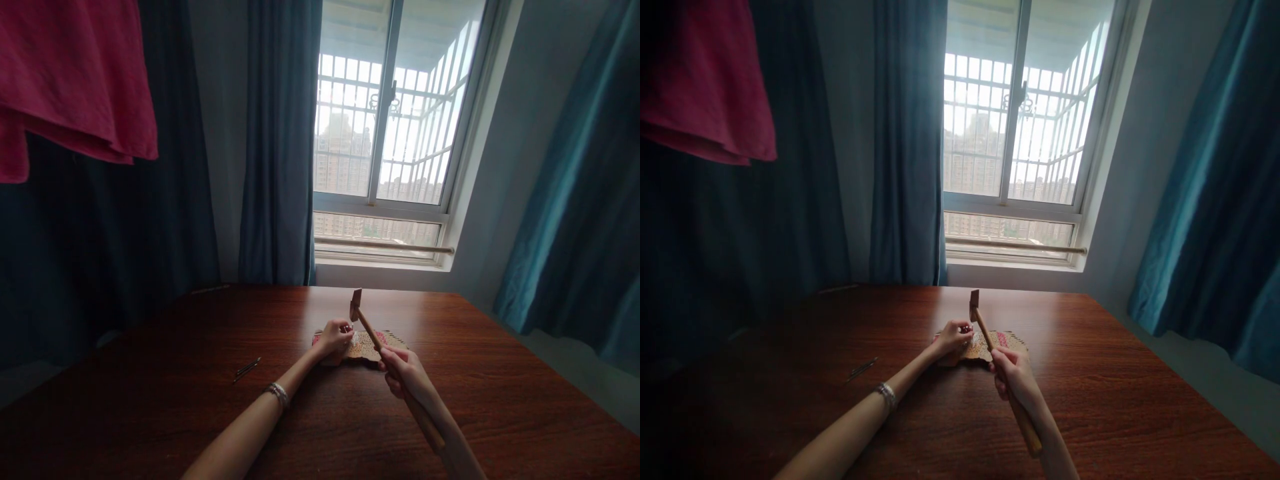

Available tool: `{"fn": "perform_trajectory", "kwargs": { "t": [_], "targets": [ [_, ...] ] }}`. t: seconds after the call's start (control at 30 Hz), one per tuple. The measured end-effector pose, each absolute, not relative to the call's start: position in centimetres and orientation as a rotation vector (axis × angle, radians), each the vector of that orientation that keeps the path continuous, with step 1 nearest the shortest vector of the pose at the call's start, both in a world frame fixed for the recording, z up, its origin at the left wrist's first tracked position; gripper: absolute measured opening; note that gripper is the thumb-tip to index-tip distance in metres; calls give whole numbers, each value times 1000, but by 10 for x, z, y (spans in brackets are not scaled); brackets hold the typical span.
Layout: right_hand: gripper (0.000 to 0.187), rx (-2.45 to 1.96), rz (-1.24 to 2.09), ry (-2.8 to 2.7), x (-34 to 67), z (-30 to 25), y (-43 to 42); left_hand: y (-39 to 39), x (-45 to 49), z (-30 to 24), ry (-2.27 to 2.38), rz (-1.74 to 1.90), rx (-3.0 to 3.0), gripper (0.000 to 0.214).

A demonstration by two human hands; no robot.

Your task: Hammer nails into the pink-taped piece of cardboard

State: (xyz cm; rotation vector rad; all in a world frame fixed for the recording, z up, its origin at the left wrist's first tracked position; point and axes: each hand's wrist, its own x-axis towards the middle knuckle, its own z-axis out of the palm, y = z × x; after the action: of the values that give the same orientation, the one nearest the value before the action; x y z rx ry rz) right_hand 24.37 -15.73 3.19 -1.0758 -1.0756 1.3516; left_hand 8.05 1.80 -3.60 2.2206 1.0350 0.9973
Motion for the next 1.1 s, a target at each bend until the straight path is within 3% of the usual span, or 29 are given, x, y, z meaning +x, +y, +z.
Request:
{"fn": "perform_trajectory", "kwargs": {
  "t": [1.1],
  "targets": [
    [41, -1085, 1348, -1059, 242, 30, -155, 22, 81, -40, 1062, 927, 2196, 28]
  ]
}}
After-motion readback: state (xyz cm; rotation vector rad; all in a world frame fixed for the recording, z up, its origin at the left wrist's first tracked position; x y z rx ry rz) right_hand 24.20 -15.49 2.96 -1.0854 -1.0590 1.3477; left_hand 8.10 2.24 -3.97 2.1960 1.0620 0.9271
